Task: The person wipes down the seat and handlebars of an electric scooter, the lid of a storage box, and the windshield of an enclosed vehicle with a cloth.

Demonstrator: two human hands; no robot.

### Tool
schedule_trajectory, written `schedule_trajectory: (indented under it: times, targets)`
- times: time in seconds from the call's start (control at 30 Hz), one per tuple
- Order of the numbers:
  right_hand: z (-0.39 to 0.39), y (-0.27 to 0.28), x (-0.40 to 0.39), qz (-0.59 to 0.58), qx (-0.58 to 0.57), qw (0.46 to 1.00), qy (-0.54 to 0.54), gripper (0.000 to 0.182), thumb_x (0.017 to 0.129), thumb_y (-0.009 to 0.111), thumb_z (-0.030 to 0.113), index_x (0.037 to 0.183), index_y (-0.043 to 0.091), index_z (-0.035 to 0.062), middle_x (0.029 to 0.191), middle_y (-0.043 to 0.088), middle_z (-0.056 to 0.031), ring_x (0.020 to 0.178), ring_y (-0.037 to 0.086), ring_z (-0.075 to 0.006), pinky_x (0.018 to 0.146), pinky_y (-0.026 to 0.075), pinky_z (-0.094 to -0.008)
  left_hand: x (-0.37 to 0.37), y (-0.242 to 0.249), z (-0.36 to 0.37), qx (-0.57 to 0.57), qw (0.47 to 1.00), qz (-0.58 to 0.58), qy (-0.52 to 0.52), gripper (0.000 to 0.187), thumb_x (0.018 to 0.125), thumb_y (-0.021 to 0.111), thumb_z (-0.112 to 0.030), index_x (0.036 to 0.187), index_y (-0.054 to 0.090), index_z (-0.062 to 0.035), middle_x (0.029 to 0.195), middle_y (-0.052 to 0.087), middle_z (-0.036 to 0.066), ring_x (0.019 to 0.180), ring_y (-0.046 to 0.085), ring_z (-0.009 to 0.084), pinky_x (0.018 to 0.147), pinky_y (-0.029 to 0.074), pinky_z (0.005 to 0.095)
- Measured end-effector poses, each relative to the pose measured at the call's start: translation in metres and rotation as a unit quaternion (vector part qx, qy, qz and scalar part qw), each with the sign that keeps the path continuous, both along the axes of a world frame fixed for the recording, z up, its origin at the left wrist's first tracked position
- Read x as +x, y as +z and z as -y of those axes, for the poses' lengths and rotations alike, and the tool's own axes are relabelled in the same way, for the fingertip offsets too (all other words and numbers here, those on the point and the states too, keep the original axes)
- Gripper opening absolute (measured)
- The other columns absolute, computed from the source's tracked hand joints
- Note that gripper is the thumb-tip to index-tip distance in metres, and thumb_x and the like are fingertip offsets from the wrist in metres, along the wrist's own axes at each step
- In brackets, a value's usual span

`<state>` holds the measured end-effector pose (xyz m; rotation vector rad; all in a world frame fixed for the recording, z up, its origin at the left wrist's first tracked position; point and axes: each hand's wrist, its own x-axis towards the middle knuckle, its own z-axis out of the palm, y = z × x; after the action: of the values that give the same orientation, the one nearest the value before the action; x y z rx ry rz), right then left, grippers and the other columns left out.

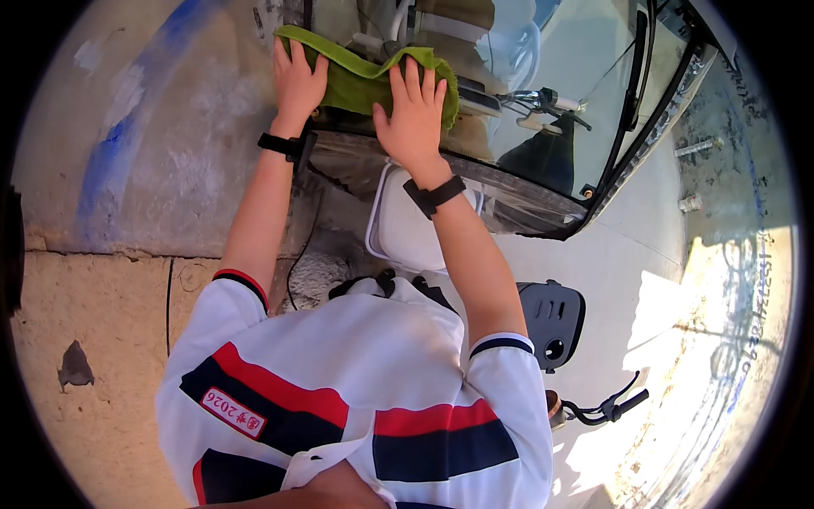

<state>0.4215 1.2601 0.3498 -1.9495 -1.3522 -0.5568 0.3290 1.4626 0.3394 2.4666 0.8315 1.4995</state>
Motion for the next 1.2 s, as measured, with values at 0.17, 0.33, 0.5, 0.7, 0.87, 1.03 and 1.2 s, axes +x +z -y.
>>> schedule_trajectory:
  times: [0.17,0.33,0.5,0.7,0.87,1.03,1.2]
  targets:
    - [-0.004,0.013,0.008,0.009,0.022,1.0,0.012,0.062,0.082,0.071,0.02,0.138,0.05,0.0036,0.151,0.037,-0.0207,0.14,0.029,-0.046,0.115,0.023,-0.0572,0.007,0.023,-0.017,-0.003,1.0,-0.026,0.003,0.071,0.094,0.059,-0.04,0.15,0.032,-0.0049,0.156,0.021,0.03,0.142,0.025,0.0469,0.113,0.031,0.0517]
    - [-0.008,0.025,0.017,0.016,0.071,0.997,-0.026,0.059,0.081,0.069,0.018,0.135,0.052,0.0015,0.147,0.038,-0.0245,0.136,0.031,-0.0498,0.113,0.028,-0.0553,0.012,0.027,-0.019,-0.026,1.0,-0.001,-0.008,0.072,0.094,0.06,-0.043,0.148,0.034,-0.0028,0.153,0.024,0.031,0.137,0.03,0.0483,0.111,0.032,0.052]
    - [-0.013,0.038,0.03,0.073,0.087,0.99,-0.079,0.058,0.081,0.069,0.018,0.133,0.051,-0.0002,0.144,0.039,-0.0254,0.133,0.033,-0.0494,0.111,0.031,-0.0545,0.009,0.018,-0.012,-0.013,1.0,-0.003,-0.004,0.072,0.095,0.058,-0.044,0.146,0.035,0.0024,0.152,0.025,0.03,0.137,0.03,0.0479,0.111,0.031,0.0534]
    - [-0.022,0.046,0.034,0.103,0.105,0.983,-0.106,0.059,0.08,0.071,0.02,0.131,0.05,0.0002,0.138,0.04,-0.024,0.132,0.031,-0.0523,0.11,0.029,-0.0587,-0.002,-0.001,0.007,0.019,0.997,-0.06,0.038,0.071,0.098,0.055,-0.042,0.147,0.03,0.004,0.154,0.02,0.033,0.141,0.023,0.0496,0.113,0.028,0.0531]
    - [-0.036,0.051,0.027,0.127,0.031,0.98,-0.148,0.061,0.083,0.071,0.035,0.133,0.05,0.007,0.14,0.039,-0.0211,0.133,0.03,-0.0522,0.104,0.021,-0.0745,-0.008,-0.02,0.022,0.013,0.995,-0.078,0.054,0.068,0.1,0.051,-0.043,0.146,0.032,0.0037,0.155,0.018,0.032,0.143,0.018,0.0495,0.114,0.024,0.057]
    - [-0.033,0.049,0.043,0.164,0.01,0.973,-0.164,0.077,0.084,0.068,0.05,0.143,0.045,0.007,0.153,0.033,-0.018,0.141,0.026,-0.0453,0.111,0.018,-0.068,-0.015,-0.035,0.035,-0.017,0.994,-0.093,0.05,0.07,0.098,0.053,-0.043,0.147,0.032,0.0033,0.157,0.016,0.03,0.145,0.012,0.0505,0.115,0.018,0.0607]
    - [-0.023,0.054,0.057,0.143,-0.01,0.974,-0.174,0.085,0.085,0.064,0.058,0.148,0.039,0.0055,0.159,0.027,-0.0159,0.147,0.02,-0.0364,0.116,0.015,-0.0619,-0.014,-0.04,0.063,-0.037,0.994,-0.091,0.04,0.073,0.096,0.055,-0.042,0.147,0.032,0.0047,0.157,0.015,0.031,0.146,0.009,0.0513,0.115,0.013,0.0634]
